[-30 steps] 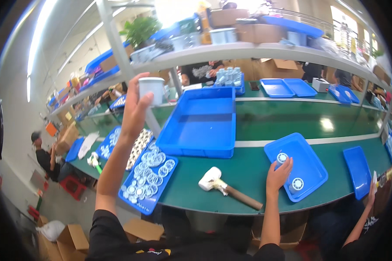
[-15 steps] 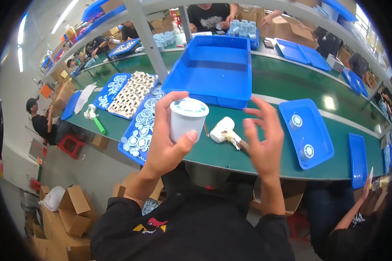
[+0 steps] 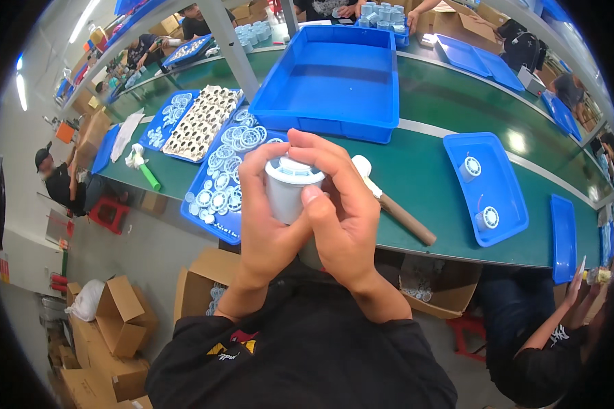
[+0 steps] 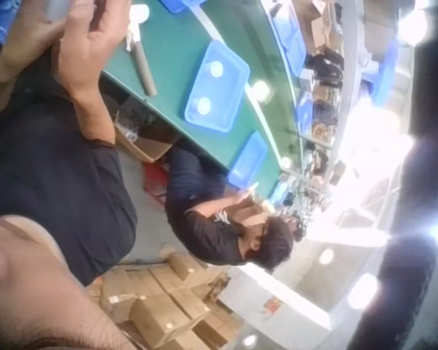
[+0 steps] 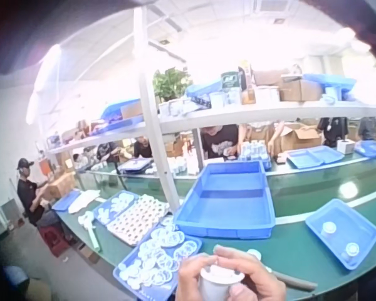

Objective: The recorder is assembling small white electronic component housings at a factory workbench, using a rubber mallet to press parts together.

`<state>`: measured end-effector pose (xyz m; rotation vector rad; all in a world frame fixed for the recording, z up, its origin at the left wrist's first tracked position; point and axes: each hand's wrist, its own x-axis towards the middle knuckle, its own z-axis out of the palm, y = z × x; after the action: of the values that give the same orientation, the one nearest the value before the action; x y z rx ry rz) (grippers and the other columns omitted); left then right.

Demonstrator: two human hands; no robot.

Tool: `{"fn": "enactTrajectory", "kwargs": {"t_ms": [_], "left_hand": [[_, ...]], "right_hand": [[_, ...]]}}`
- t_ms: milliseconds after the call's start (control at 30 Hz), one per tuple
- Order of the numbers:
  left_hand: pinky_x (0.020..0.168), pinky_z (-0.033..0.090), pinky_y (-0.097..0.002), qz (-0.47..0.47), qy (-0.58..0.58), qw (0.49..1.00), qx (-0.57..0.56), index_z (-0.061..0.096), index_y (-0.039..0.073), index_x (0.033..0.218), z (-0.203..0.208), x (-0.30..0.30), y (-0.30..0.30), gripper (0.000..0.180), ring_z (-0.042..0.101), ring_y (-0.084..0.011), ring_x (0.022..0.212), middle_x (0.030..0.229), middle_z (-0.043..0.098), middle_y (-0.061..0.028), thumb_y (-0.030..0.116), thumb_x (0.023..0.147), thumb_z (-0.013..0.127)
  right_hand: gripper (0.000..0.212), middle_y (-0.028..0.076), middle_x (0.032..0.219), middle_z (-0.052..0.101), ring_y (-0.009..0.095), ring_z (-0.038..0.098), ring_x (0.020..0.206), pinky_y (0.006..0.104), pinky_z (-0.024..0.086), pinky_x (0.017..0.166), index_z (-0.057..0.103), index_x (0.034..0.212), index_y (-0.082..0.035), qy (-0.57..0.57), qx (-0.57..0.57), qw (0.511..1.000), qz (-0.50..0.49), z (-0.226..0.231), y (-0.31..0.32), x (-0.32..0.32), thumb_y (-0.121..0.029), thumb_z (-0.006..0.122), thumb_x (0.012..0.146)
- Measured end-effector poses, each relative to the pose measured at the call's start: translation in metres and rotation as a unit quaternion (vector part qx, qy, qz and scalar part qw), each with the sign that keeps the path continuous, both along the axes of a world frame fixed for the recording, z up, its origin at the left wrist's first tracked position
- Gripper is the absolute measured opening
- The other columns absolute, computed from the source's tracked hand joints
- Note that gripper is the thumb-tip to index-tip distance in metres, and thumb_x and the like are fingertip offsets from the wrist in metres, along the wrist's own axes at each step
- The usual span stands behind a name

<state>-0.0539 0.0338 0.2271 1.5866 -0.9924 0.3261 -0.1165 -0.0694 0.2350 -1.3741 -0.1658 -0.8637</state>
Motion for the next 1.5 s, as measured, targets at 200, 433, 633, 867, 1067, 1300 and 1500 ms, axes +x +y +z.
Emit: {"fn": "enactTrajectory", "kwargs": {"t_ms": [200,433,633,867,1067,1300,1500], "left_hand": [[0.101,0.047,-0.0458,0.019,0.026,0.999,0.006,0.045,0.004,0.138,-0.014,-0.002,-0.001,0.070,0.054,-0.0385,0.120,0.131,0.050,-0.0211,0.011,0.081,0.084],[0.098,0.048,-0.0470,0.042,0.015,0.999,0.026,0.044,0.003,0.138,-0.023,0.001,-0.006,0.068,0.054,-0.0407,0.118,0.130,0.050,-0.0225,0.011,0.083,0.082],[0.097,0.048,-0.0443,0.050,0.050,0.996,0.059,0.045,0.002,0.137,-0.026,0.004,-0.007,0.065,0.059,-0.0352,0.113,0.124,0.056,-0.0203,0.013,0.085,0.082],[0.096,0.048,-0.0424,0.042,0.043,0.994,0.086,0.045,0.002,0.138,-0.020,0.004,0.000,0.063,0.059,-0.0332,0.113,0.123,0.057,-0.0201,0.014,0.087,0.080],[0.097,0.050,-0.0374,-0.176,0.323,0.928,0.051,0.041,0.003,0.146,-0.030,0.013,0.021,0.065,0.060,-0.0227,0.115,0.128,0.058,-0.0135,0.018,0.093,0.076],[0.100,0.047,-0.0309,-0.379,0.433,0.790,0.211,0.040,-0.002,0.148,-0.069,0.010,0.066,0.077,0.055,-0.0157,0.119,0.129,0.058,-0.0097,0.035,0.094,0.080],[0.092,0.051,-0.0310,-0.407,0.518,0.693,0.293,0.057,0.000,0.130,-0.133,-0.008,0.095,0.054,0.060,-0.0124,0.107,0.115,0.066,-0.0072,0.038,0.097,0.076]], "right_hand": [[0.040,0.025,0.140,0.061,0.032,0.060,0.129,0.0412,0.046,0.110,0.067,0.122,0.007,0.032,0.051,0.997,0.044,-0.010,-0.003,0.002,-0.012,0.046,0.094],[0.034,0.021,0.134,0.066,0.026,0.061,0.125,0.0372,0.047,0.108,0.069,0.111,0.007,0.054,0.105,0.991,0.056,-0.015,-0.004,0.006,0.001,0.042,0.093],[0.033,0.021,0.132,0.067,0.025,0.064,0.121,0.0360,0.049,0.105,0.071,0.107,0.007,0.061,0.156,0.983,0.073,-0.024,-0.008,0.011,0.002,0.042,0.094],[0.038,0.022,0.134,0.067,0.024,0.065,0.119,0.0339,0.051,0.103,0.073,0.111,0.008,0.076,0.207,0.970,0.101,-0.035,-0.013,0.013,0.005,0.039,0.093],[0.036,0.020,0.144,0.061,0.029,0.059,0.132,0.0391,0.047,0.109,0.071,0.121,0.004,0.102,0.023,0.991,0.084,-0.045,-0.029,0.000,-0.003,0.051,0.092],[0.034,0.015,0.111,0.071,0.033,0.064,0.105,0.0421,0.050,0.094,0.069,0.110,-0.002,0.062,-0.261,0.956,0.117,-0.087,-0.032,-0.027,-0.007,0.076,0.077],[0.020,0.013,0.094,0.060,0.025,0.058,0.083,0.0346,0.048,0.071,0.059,0.091,-0.002,0.129,-0.159,0.970,0.134,-0.157,0.009,-0.056,-0.004,0.075,0.079]]}}
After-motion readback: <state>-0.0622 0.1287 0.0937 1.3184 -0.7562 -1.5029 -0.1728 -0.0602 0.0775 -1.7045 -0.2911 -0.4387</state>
